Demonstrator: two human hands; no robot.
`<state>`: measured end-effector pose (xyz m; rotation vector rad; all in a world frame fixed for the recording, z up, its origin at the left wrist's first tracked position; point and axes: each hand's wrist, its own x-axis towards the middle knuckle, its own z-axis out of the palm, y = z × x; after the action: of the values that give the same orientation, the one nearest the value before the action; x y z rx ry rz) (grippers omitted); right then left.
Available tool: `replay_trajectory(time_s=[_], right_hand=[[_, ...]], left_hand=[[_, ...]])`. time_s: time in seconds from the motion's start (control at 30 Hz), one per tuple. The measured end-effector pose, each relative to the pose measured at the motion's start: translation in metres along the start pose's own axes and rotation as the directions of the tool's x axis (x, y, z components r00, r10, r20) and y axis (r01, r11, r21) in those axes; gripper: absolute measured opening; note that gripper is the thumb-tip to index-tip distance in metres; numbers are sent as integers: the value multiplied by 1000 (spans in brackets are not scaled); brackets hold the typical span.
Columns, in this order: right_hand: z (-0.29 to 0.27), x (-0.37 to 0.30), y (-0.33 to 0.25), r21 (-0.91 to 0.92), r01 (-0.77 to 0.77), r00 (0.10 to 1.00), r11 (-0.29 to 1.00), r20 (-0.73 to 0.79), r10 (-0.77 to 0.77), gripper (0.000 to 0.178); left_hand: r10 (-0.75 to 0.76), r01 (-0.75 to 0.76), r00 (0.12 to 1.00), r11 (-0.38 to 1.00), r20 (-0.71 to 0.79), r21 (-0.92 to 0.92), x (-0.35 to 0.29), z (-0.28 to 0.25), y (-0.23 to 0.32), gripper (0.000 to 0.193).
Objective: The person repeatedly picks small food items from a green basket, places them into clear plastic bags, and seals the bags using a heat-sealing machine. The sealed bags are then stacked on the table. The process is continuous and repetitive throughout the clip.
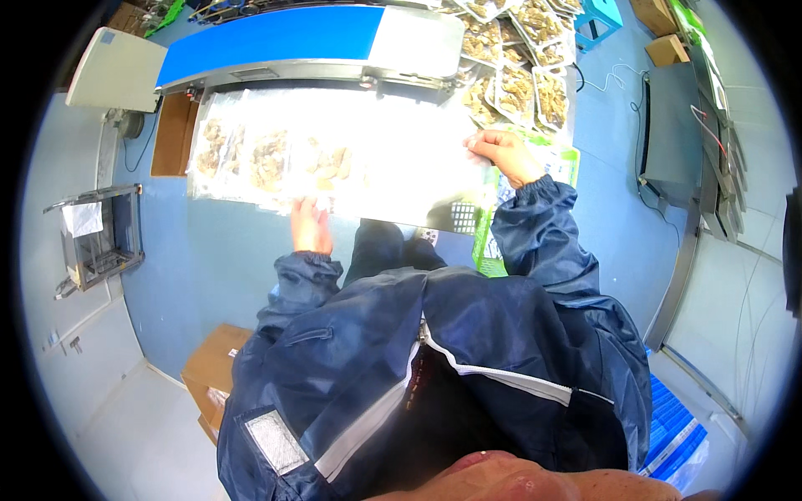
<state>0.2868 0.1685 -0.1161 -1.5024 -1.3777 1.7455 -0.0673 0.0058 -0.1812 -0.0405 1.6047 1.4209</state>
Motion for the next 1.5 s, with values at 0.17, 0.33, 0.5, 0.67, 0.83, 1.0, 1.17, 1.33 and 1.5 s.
replay_trajectory(time_s=[0.17, 0.33, 0.5, 0.67, 0.83, 1.0, 1.17, 1.33, 1.5], right_hand=[[33, -62, -21, -497, 289, 943, 818, 2, -332, 20], [87, -114, -37, -506, 669, 708, 545, 209, -675, 14], [69, -126, -37, -676, 528, 590, 514, -144, -795, 13], [81, -139, -53, -269, 661, 630, 700, -308, -713, 6], [34, -102, -32, -24, 414, 886, 910, 239, -397, 19], [-57, 32, -46, 145, 335, 942, 931, -74, -328, 22], [-123, 206, -73, 200, 242, 861, 950, -495, -115, 28], [-107, 259, -87, 441, 146, 867, 886, -488, 101, 28], [-114, 230, -105, 393, 305, 875, 867, -474, -93, 19]], left_hand=[[159, -283, 924, 897, 349, 340, -101, 49, 14, 57], [-188, -199, 741, 856, 645, 478, -106, 102, 12, 24], [246, -624, 657, 708, 713, 331, -142, 124, 9, 26], [210, -309, 836, 944, 508, 119, -153, 145, 3, 38], [426, -468, 794, 884, 433, -11, -128, 135, 33, 13], [603, -752, 604, 647, 521, 123, -94, 120, 46, 12], [528, -770, 588, 598, 613, 223, -86, 109, 23, 11], [393, -676, 675, 670, 625, 308, -77, 100, 31, 11], [306, -659, 701, 624, 644, 421, -57, 100, 25, 12]])
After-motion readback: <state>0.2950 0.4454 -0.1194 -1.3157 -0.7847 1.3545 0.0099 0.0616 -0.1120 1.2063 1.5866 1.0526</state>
